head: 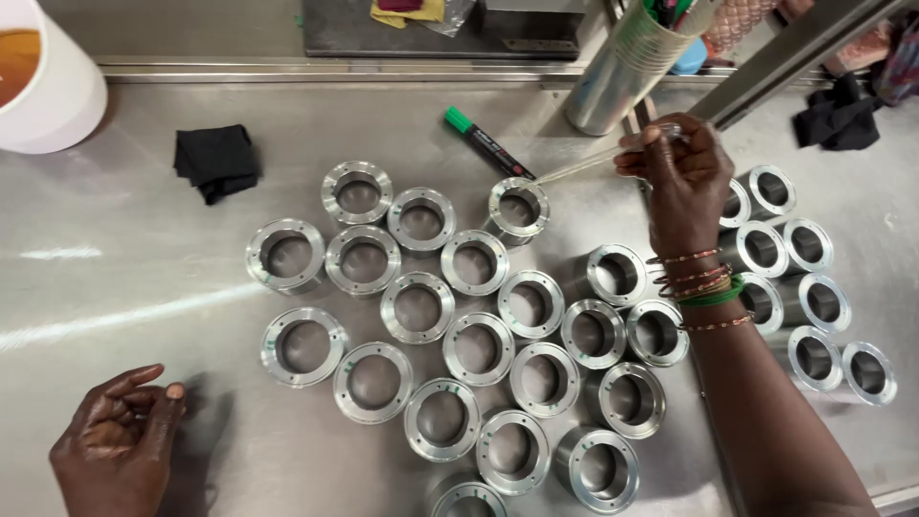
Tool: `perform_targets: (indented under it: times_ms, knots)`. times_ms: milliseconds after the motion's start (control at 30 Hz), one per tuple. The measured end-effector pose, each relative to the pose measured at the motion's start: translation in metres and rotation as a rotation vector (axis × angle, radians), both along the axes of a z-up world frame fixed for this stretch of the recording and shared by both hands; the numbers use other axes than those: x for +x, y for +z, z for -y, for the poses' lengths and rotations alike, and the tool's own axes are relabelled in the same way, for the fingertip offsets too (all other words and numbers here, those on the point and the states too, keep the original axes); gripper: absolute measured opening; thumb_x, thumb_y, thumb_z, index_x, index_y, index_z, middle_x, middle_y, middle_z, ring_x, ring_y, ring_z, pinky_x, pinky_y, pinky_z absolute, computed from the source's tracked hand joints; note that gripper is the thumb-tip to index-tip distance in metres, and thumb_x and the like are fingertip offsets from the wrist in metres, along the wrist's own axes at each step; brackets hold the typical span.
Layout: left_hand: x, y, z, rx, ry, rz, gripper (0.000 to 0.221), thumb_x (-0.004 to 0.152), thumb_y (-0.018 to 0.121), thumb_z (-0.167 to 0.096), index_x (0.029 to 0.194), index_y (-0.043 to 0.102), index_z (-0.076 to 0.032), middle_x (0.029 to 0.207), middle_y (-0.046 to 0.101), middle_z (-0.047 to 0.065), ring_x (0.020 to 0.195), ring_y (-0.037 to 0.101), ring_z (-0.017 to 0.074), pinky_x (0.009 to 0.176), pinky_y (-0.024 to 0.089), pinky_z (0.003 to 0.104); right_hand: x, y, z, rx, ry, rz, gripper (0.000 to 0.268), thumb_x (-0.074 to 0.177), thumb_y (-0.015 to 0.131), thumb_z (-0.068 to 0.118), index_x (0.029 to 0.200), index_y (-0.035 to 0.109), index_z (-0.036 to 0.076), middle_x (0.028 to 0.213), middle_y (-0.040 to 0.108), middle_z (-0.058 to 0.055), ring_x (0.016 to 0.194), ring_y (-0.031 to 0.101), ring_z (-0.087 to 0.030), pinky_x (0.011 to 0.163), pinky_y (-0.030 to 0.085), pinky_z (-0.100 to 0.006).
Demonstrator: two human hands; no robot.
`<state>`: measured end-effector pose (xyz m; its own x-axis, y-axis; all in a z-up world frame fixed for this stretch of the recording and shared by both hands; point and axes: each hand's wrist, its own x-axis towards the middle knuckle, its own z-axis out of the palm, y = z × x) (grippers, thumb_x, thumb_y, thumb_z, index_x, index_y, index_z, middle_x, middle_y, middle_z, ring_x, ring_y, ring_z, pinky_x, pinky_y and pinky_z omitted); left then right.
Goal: Applying a liquid with a pipette to metal rings and marking them with a green marker on an industrial workstation.
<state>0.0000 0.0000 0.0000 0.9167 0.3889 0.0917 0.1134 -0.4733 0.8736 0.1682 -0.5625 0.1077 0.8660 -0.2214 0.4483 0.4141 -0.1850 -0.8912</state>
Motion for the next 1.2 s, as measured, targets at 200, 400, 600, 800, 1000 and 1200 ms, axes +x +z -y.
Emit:
perform_targets:
  times_ms: [200,400,600,800,1000,1200]
  knots:
    - [-0.001,0.030,0.017,-0.107,0.045,0.016,0.030,0.094,0.076,-0.005,0.123,0.069,-0.002,0.093,0.070,0.008,0.081,0.062,0.0098,0.072,0.051,0.025,0.025,0.005,-0.003,0.225,0.023,0.120,0.013,0.113,0.068,0.005,0.117,0.056,0.003,0.107,0.072,-0.010,0.096,0.077,-0.022,0.088,0.068,-0.037]
    - [-0.007,0.071,0.009,-0.165,0.139,-0.088,0.027,0.092,0.075,-0.008,0.118,0.070,-0.005,0.090,0.071,0.006,0.082,0.066,0.0115,0.074,0.056,0.028,0.082,-0.060,0.014,0.173,-0.029,-0.105,0.015,0.103,0.069,0.002,0.109,0.056,0.002,0.103,0.070,-0.011,0.093,0.077,-0.024,0.087,0.066,-0.037]
    - [-0.015,0.074,-0.017,-0.132,0.205,-0.068,0.026,0.093,0.076,-0.009,0.119,0.071,-0.005,0.092,0.071,0.007,0.083,0.065,0.0119,0.072,0.052,0.029,0.014,0.007,-0.048,0.295,0.140,-0.209,0.011,0.107,0.066,0.004,0.114,0.060,0.001,0.108,0.071,-0.013,0.099,0.076,-0.026,0.092,0.065,-0.039]
    - [-0.018,0.064,-0.019,-0.140,0.156,-0.028,0.028,0.093,0.076,-0.005,0.119,0.070,-0.004,0.094,0.071,0.008,0.083,0.065,0.0112,0.074,0.052,0.027,-0.029,0.029,-0.091,0.029,0.188,-0.390,0.018,0.100,0.066,0.006,0.117,0.061,0.001,0.107,0.073,-0.014,0.097,0.075,-0.023,0.090,0.065,-0.038]
    - [-0.021,0.062,-0.026,-0.163,0.159,0.021,0.028,0.094,0.075,-0.001,0.122,0.069,-0.002,0.096,0.070,0.009,0.086,0.065,0.0108,0.076,0.053,0.027,-0.026,0.020,-0.102,-0.085,0.180,-0.384,0.016,0.102,0.065,0.006,0.116,0.060,0.000,0.104,0.073,-0.016,0.096,0.075,-0.022,0.090,0.065,-0.036]
    - [-0.022,0.055,-0.031,-0.136,0.150,0.037,0.028,0.096,0.074,0.000,0.124,0.068,0.000,0.097,0.070,0.011,0.088,0.064,0.0114,0.078,0.052,0.027,-0.012,0.019,-0.080,-0.071,0.115,-0.227,0.014,0.108,0.063,0.003,0.119,0.055,-0.002,0.107,0.071,-0.016,0.096,0.076,-0.024,0.091,0.066,-0.038]
